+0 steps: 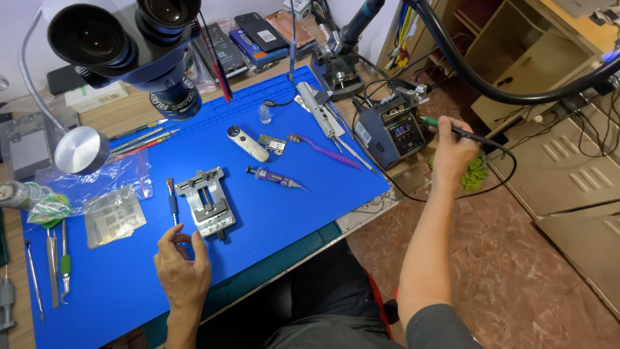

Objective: The person uses a hot air gun and a soldering iron to work on a small circuit board held in a vise. They apply flux from a syringe, clean the board with a cotton swab, and use tweezers to handle small components.

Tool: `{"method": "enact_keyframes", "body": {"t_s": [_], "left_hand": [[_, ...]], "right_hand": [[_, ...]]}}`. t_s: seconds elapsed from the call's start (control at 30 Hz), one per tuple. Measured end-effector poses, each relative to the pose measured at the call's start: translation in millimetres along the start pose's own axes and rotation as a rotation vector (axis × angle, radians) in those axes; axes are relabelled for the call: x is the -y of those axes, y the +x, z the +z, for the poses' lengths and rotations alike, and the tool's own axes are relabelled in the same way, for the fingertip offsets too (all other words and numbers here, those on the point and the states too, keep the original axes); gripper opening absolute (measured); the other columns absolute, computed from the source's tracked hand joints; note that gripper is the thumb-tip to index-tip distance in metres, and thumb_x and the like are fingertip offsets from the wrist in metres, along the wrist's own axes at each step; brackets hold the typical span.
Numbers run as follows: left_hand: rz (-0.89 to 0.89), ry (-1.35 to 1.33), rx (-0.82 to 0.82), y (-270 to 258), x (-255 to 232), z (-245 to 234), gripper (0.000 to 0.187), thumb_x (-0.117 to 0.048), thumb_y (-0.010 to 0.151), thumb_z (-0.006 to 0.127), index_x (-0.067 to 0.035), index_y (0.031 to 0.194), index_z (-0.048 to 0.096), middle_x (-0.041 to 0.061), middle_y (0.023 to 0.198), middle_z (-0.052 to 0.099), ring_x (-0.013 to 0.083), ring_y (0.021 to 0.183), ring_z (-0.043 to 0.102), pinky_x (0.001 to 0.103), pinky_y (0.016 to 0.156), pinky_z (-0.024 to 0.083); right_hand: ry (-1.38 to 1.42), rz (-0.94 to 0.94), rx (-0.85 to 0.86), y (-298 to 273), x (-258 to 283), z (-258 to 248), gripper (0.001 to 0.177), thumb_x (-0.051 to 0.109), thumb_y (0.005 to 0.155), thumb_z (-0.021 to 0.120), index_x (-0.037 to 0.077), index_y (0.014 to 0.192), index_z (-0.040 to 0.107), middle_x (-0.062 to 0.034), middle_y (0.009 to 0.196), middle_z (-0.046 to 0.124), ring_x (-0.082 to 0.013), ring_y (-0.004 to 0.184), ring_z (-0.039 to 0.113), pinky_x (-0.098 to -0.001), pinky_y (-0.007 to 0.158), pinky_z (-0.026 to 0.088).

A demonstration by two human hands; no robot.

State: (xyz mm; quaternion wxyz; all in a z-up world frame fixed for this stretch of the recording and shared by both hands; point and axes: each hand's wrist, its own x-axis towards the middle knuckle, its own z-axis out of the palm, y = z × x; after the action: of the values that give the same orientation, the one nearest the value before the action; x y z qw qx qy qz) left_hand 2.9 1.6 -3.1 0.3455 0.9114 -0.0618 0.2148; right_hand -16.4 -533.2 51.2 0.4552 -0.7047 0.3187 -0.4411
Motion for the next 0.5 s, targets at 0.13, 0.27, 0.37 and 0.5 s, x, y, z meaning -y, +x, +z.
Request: {"method": "enact_keyframes", "body": {"t_s": [0.13,0.27,0.37,0.5], "left_hand": [[0.027,-0.011,-0.014,0.4,-3.4,-2.0,0.033,-0.015,0.107,0.068,-0.003,0.136,0.06,0.004,0.095,0.064,0.0192,0.07,0.05,0.044,0.088,0.044],[-0.01,-0.026,-0.051,1.4,-5.6,-2.9,0.031,-0.014,0.106,0.066,-0.004,0.135,0.061,0.004,0.095,0.064,0.0203,0.073,0.052,0.043,0.088,0.045],[0.018,-0.023,-0.064,4.2,-7.0,-4.5,0.029,-0.012,0.105,0.066,-0.004,0.132,0.06,0.004,0.093,0.064,0.0201,0.073,0.054,0.043,0.086,0.044],[0.022,-0.04,-0.051,5.1,-8.2,-6.0,0.029,-0.013,0.103,0.066,-0.005,0.13,0.061,0.005,0.097,0.067,0.0217,0.075,0.057,0.043,0.085,0.045]], "right_hand": [[-0.194,0.135,-0.083,2.0,9.3,4.7,0.03,0.04,0.104,0.067,0.014,0.096,0.078,0.002,0.08,0.081,-0.0076,0.065,0.072,-0.0266,0.057,0.052],[-0.148,0.02,-0.158,21.6,-33.0,9.7,0.036,0.037,0.103,0.069,0.01,0.081,0.08,-0.0009,0.074,0.08,-0.0107,0.067,0.074,-0.0335,0.072,0.057],[-0.081,0.104,-0.172,31.8,-53.1,12.1,0.03,0.037,0.098,0.075,0.01,0.088,0.081,-0.0004,0.072,0.08,-0.0067,0.061,0.076,-0.0267,0.063,0.062],[0.047,-0.08,-0.152,30.7,-62.6,6.9,0.019,0.021,0.103,0.074,0.004,0.098,0.077,-0.0081,0.082,0.081,-0.0123,0.07,0.082,-0.0286,0.067,0.067]]}}
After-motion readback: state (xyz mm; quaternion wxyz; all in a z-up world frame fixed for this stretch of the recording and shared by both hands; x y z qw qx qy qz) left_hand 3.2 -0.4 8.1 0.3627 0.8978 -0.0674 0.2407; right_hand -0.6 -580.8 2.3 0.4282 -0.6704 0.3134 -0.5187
